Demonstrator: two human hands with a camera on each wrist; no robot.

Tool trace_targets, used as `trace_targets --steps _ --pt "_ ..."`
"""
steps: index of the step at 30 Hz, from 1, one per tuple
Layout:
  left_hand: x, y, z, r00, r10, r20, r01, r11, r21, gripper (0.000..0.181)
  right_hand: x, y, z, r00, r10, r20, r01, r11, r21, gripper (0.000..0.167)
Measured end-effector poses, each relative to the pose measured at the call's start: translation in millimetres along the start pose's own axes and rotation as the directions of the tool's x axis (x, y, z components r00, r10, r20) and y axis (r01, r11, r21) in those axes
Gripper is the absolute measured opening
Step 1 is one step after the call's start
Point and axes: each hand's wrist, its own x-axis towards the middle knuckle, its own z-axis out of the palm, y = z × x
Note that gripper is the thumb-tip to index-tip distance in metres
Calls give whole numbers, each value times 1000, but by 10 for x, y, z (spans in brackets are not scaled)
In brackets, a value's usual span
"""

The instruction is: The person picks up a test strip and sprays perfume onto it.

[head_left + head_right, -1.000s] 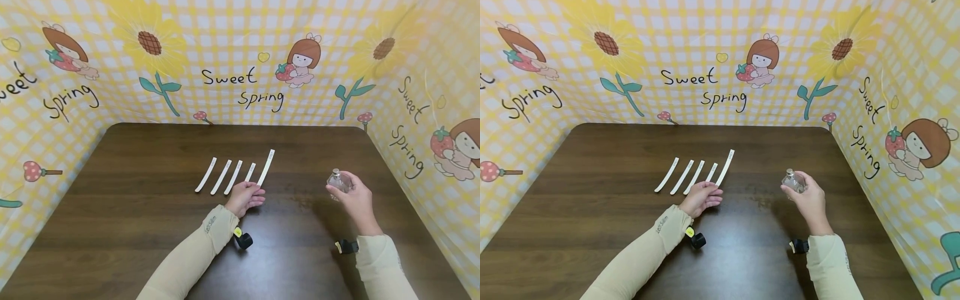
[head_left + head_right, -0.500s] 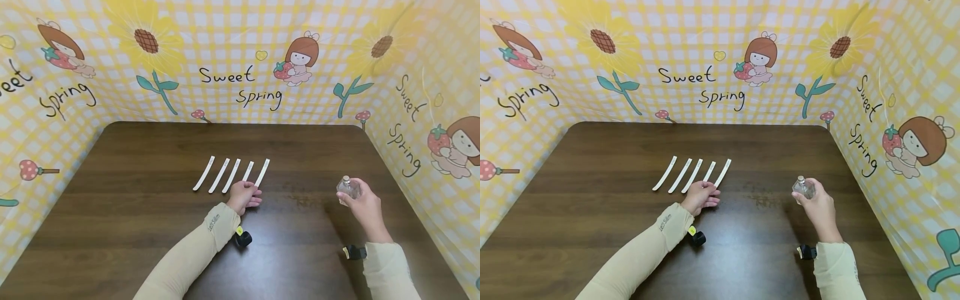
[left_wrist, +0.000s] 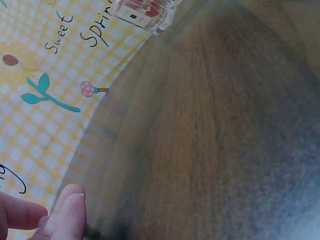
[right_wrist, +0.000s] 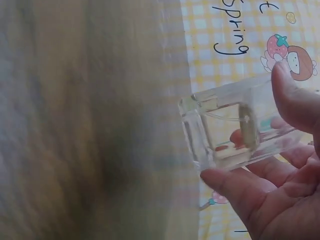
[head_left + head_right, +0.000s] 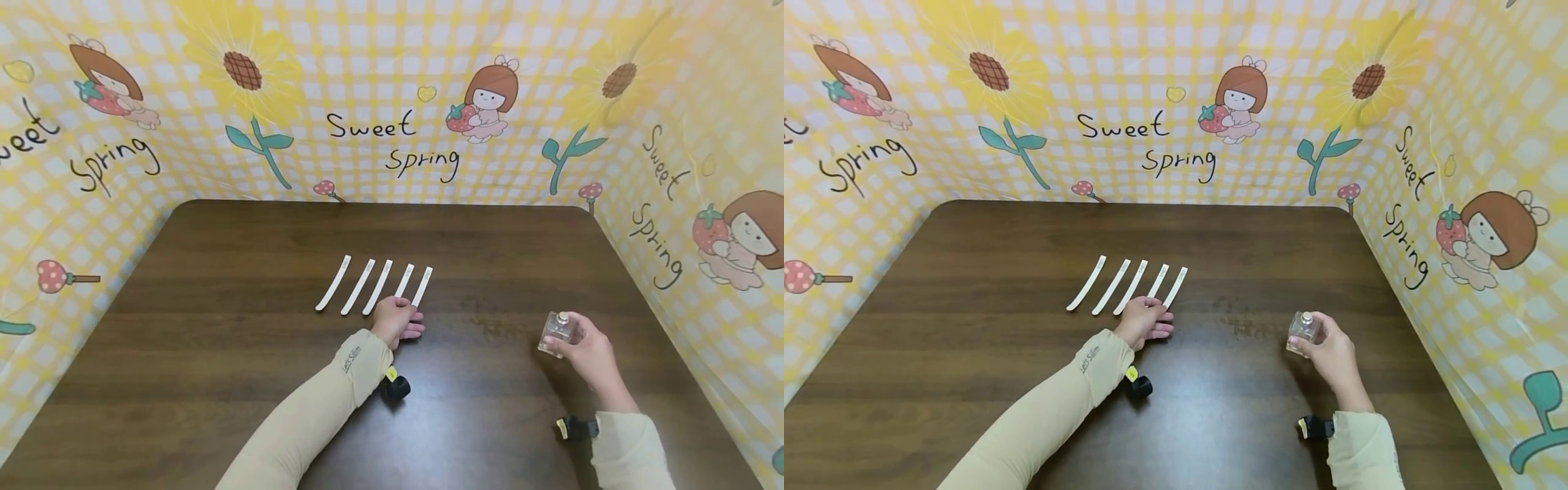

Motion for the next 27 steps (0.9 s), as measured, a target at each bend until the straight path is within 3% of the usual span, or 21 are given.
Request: trace_targets --steps 8,13,17,22,25,27 --pt "68 -8 -41 995 -52 83 47 997 58 26 25 43 64 997 37 71 -38 999 25 56" --pt "76 13 -128 981 -124 150 103 985 141 25 33 57 107 996 43 79 -46 999 27 55" --pt "46 46 -195 970 -146 194 109 976 190 26 50 66 126 996 49 76 -53 997 48 55" --pt "-2 63 -363 964 -85 251 37 981 190 29 60 95 42 989 50 142 -67 991 113 71" --pt "-57 90 -550 963 11 270 -75 971 227 31 55 120 -106 983 31 183 -55 990 127 83" --pt "-118 153 -694 958 96 270 -176 941 290 30 55 138 -214 980 -6 199 -15 994 105 88"
